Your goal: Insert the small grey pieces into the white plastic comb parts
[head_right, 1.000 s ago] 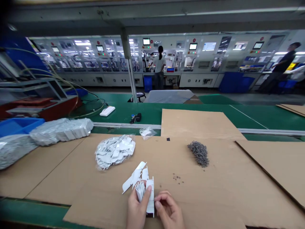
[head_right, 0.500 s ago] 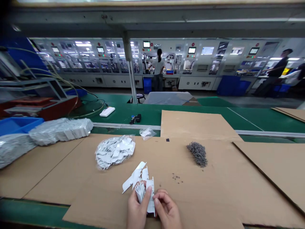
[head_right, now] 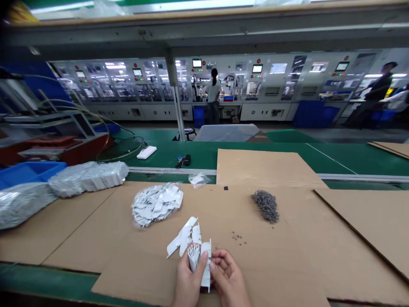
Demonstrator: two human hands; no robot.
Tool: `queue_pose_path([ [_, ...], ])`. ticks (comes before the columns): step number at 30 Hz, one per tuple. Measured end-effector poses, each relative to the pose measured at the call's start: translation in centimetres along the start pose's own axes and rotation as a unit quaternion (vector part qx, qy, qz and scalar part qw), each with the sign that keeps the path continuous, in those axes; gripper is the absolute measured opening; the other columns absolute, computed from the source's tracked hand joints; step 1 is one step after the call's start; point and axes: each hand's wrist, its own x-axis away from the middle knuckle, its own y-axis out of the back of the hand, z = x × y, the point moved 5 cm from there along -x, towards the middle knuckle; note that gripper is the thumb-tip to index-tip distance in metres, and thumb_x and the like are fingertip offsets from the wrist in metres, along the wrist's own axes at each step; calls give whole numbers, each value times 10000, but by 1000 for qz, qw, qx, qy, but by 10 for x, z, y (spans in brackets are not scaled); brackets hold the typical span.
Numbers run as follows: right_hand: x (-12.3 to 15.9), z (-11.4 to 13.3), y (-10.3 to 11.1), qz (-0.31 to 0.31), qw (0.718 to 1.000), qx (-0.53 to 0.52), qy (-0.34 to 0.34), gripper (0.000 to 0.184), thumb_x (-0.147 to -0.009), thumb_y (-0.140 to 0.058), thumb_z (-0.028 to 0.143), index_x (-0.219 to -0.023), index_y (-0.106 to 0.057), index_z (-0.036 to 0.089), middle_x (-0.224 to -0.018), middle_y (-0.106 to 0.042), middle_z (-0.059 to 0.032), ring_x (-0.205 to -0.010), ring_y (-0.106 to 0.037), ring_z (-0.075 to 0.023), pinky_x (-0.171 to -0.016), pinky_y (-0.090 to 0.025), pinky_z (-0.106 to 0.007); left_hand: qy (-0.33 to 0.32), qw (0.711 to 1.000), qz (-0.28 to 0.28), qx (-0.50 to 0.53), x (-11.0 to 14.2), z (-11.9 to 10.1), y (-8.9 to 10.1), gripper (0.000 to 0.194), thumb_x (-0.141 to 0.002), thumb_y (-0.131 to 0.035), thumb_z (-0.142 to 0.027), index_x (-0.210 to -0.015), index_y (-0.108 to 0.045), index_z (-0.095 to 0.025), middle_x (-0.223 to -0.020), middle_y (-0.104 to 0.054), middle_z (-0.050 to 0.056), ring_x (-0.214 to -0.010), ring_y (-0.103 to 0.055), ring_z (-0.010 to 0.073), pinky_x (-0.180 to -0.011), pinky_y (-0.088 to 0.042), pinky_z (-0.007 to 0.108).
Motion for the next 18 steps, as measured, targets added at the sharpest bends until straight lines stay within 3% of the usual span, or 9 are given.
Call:
queue_pose_path([
  [2, 1, 4, -2, 17, 999, -20, -33, 302, -592, -714, 291, -791, -515, 181, -642, -535, 18, -511, -494, -90, -484, -397, -202, 5, 1000, 23, -13, 0, -2, -1, 327, -659, -608, -386, -827, -561, -110, -758, -625, 87, -738, -577, 226, -693, -454, 290],
  [5, 3, 8, -6, 36, 997, -19, -71, 307, -571, -729, 273, -760, -505, 181, -624, -519, 40, -500, -489, -81, -496, -404, -206, 10, 1000, 13, -25, 2, -4, 1, 338, -641, -625, -385, -826, -561, -109, -772, -628, 87, -762, -571, 236, -705, -448, 295],
  [9, 5, 12, -11, 49, 997, 2, -67, 311, -588, -716, 297, -777, -494, 187, -595, -499, 53, -477, -473, -76, -484, -400, -211, 18, 999, 5, -40, 2, -1, 4, 332, -649, -613, -386, -834, -556, -116, -783, -626, 78, -771, -565, 236, -702, -438, 289],
  [13, 7, 29, 10, -26, 991, 118, 57, 237, -664, -643, 340, -793, -514, 189, -648, -510, 19, -554, -491, -116, -517, -406, -236, 4, 995, -21, -98, -12, -3, 16, 319, -660, -600, -395, -843, -542, -140, -759, -613, 57, -742, -568, 219, -667, -434, 276],
  [16, 12, 52, 31, -96, 937, 290, 169, 168, -703, -599, 319, -809, -552, 197, -753, -545, -30, -708, -513, -172, -642, -411, -276, 8, 988, -25, -152, -28, -8, 29, 304, -637, -613, -419, -774, -535, -159, -649, -591, 17, -610, -561, 182, -572, -427, 252],
  [18, 13, 61, 35, -79, 896, 389, 199, 135, -721, -573, 290, -826, -580, 206, -808, -557, -53, -749, -511, -195, -685, -404, -301, 18, 990, -32, -138, -35, -10, 36, 307, -635, -613, -426, -765, -517, -165, -574, -556, -16, -514, -521, 143, -497, -401, 221],
])
